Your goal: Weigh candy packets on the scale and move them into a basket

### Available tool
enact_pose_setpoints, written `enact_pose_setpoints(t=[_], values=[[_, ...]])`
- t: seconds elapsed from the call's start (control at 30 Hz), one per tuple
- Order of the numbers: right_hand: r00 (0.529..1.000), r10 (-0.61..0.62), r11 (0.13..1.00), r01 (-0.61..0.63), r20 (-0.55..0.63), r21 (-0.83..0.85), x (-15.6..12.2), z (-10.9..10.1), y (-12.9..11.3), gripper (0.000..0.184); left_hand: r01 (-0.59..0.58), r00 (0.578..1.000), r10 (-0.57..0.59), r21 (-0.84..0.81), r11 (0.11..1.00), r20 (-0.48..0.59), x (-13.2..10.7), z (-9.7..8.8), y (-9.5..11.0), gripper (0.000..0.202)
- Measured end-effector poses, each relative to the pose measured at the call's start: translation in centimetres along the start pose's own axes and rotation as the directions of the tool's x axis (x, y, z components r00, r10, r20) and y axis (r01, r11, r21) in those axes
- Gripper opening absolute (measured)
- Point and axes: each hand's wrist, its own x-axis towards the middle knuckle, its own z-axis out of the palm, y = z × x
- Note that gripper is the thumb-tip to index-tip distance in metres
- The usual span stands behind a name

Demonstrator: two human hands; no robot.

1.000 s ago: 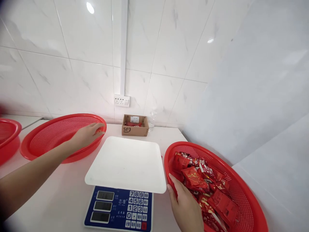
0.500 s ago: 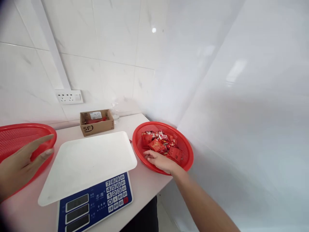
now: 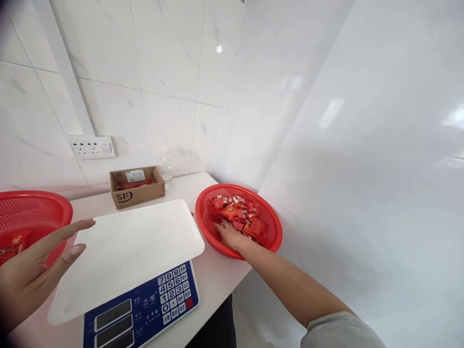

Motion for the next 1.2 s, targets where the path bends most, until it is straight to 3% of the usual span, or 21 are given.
enact_pose_setpoints(t=[0.07,0.2,0.33,0.53,0.7,0.8,1.03,1.2], values=[[0.998,0.053,0.995,-0.055,-0.025,-0.078,0.6,0.0,0.4,0.075,0.038,0.998,-0.035,-0.059,0.998,0.05,0.1,0.1,0.0,0.044],[0.994,0.104,0.978,-0.098,0.022,-0.183,1.6,-0.5,0.9,0.084,-0.011,0.995,0.02,-0.091,0.996,0.099,0.4,0.8,-0.5,0.046],[0.994,0.079,0.978,-0.063,0.073,-0.2,1.9,-0.6,1.0,0.08,-0.05,0.991,0.063,-0.104,0.993,0.122,0.5,1.3,-1.1,0.045],[0.998,-0.028,0.982,0.018,-0.054,-0.187,1.4,0.0,0.9,0.056,-0.074,0.988,0.087,-0.103,0.992,0.128,0.6,1.8,-1.4,0.045],[0.991,-0.07,0.985,0.05,-0.117,-0.164,1.4,-0.2,0.9,0.053,-0.169,0.98,0.18,-0.123,0.978,0.083,0.6,2.4,-1.7,0.045],[0.992,-0.045,0.985,0.024,-0.12,-0.173,1.8,-0.2,1.4,0.059,-0.218,0.973,0.225,-0.114,0.969,0.044,0.6,2.5,-1.8,0.044],[0.985,0.172,0.96,-0.171,-0.011,-0.221,2.9,0.0,2.1,0.1,-0.221,0.972,0.228,-0.099,0.97,0.063,0.6,2.9,-2.0,0.043],[0.993,0.117,0.968,-0.118,-0.019,-0.223,2.4,0.1,1.7,0.094,-0.203,0.972,0.213,-0.107,0.973,0.093,0.5,3.2,-2.0,0.042]])
